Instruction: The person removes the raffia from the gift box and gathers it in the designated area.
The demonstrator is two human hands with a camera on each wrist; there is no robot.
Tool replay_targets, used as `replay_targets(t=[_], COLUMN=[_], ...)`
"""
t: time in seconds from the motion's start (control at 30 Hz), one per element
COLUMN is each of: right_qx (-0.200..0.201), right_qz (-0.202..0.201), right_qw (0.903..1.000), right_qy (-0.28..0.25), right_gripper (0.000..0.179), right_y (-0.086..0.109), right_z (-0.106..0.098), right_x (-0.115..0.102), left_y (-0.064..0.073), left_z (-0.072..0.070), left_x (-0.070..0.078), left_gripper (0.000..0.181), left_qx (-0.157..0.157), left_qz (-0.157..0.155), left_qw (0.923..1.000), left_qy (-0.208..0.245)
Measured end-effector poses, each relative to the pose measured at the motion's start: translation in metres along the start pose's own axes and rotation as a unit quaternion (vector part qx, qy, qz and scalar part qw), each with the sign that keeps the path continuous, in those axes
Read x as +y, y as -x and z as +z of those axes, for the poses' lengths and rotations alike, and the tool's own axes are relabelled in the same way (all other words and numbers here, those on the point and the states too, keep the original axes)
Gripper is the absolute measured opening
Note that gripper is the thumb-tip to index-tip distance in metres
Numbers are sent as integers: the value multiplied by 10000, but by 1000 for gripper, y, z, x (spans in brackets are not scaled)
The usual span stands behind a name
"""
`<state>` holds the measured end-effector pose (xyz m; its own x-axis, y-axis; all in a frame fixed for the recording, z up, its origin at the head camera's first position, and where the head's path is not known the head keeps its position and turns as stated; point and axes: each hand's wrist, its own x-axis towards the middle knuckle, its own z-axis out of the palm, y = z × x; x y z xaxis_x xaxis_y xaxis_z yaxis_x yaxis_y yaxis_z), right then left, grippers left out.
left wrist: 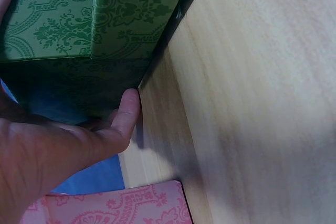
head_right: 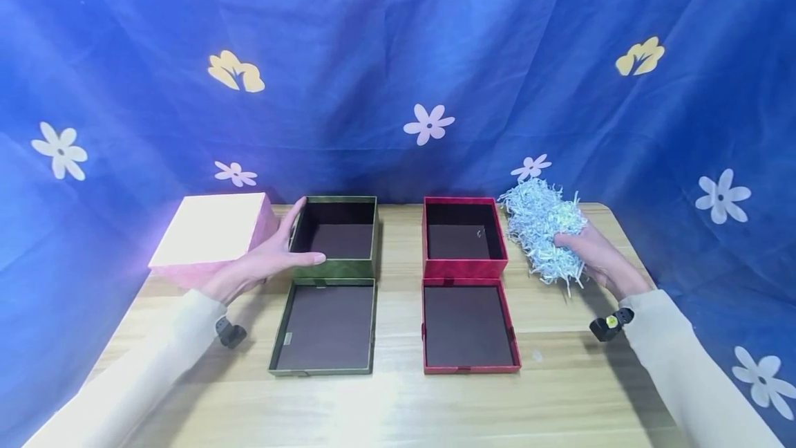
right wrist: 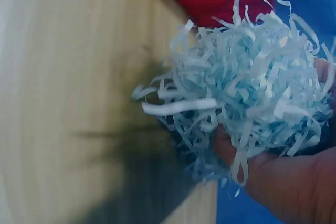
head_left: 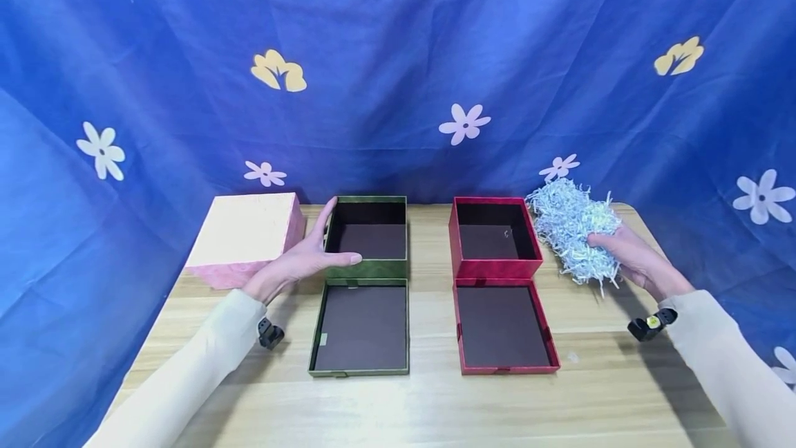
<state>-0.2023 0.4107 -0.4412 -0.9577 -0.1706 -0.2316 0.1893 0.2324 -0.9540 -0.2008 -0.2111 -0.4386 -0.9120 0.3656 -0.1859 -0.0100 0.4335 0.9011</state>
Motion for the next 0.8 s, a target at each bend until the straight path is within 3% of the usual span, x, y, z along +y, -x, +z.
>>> replay_targets(t=[0.1,0.2,0.43,0.57,0.7,0.8], right_qx=[-127,-235,-188,105,256,220], right_qz=[229,343,9,279,616,642], right_qw=[9996,9989,9976,9927,9883,9882], right_qy=[67,198,669,1165,1374,1374], right_gripper=[93,105,100,108,118,121], right_y=[-2,-3,-2,2,5,9], right_z=[-2,-4,-6,-7,-7,-8], right_x=[8,16,33,33,30,28], left_y=[0,-1,-2,-3,-4,-5], left_z=[0,0,1,2,1,2], left_x=[-1,-3,-4,-5,-5,-5], left_gripper=[128,128,127,127,128,129], left_qx=[8,22,-3,-7,64,109], left_qz=[-34,-31,-20,-33,55,91], left_qw=[10000,10000,10000,9999,9998,9998], left_qy=[34,23,75,142,166,164])
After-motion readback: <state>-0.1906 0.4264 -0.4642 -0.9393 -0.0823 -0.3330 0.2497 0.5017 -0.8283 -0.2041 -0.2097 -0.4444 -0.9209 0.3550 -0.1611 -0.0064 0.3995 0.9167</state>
